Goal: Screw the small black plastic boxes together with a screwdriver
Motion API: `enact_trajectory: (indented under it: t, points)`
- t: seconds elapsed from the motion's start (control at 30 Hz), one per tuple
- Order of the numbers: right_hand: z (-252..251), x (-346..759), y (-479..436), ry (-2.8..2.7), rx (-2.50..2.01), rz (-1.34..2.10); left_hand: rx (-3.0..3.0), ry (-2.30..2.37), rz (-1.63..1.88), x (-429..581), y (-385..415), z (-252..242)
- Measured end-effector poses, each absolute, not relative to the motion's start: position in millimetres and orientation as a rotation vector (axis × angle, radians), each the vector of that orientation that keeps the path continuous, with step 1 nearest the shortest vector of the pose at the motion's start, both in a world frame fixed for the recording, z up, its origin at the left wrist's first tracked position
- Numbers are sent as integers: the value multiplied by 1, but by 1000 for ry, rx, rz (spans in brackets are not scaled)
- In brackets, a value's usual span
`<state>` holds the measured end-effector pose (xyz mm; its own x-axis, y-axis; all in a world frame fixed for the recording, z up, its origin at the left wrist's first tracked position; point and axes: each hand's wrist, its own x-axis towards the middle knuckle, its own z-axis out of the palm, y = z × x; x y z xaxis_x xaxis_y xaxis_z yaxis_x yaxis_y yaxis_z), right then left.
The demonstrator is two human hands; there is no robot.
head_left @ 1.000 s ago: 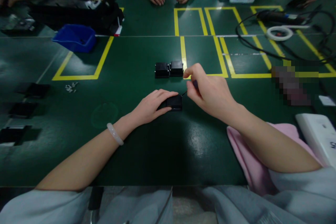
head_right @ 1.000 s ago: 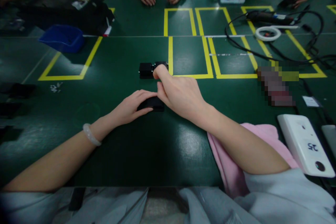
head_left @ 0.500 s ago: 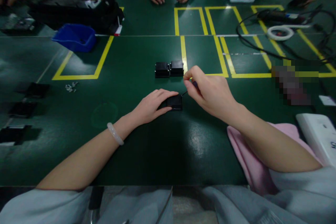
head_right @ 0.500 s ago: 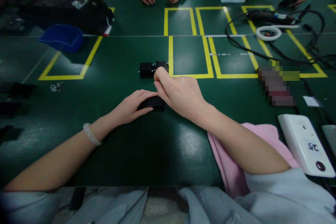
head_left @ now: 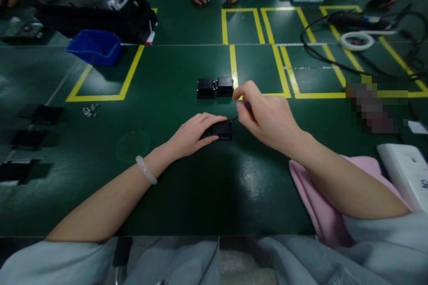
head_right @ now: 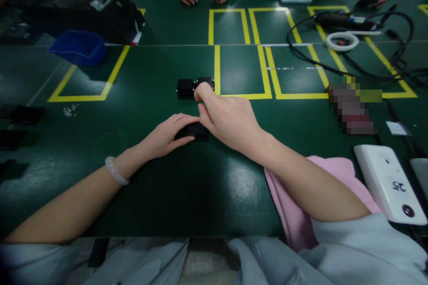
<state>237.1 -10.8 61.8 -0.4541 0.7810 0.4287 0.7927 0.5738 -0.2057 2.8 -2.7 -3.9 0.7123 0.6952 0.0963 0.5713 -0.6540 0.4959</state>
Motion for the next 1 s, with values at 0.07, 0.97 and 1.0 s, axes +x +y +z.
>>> enact_trajectory:
  t: [0.07,0.97,1.0]
  points:
    - [62,237,-11,-2337,-1256,-27,2482,972,394,3,-3,-4]
    - [64,237,-11,-2340,-1262,-15,2510,971,381,2,-2,-4]
    - [63,236,-11,-2331,-1270,-10,2507,971,380,2,-3,-4]
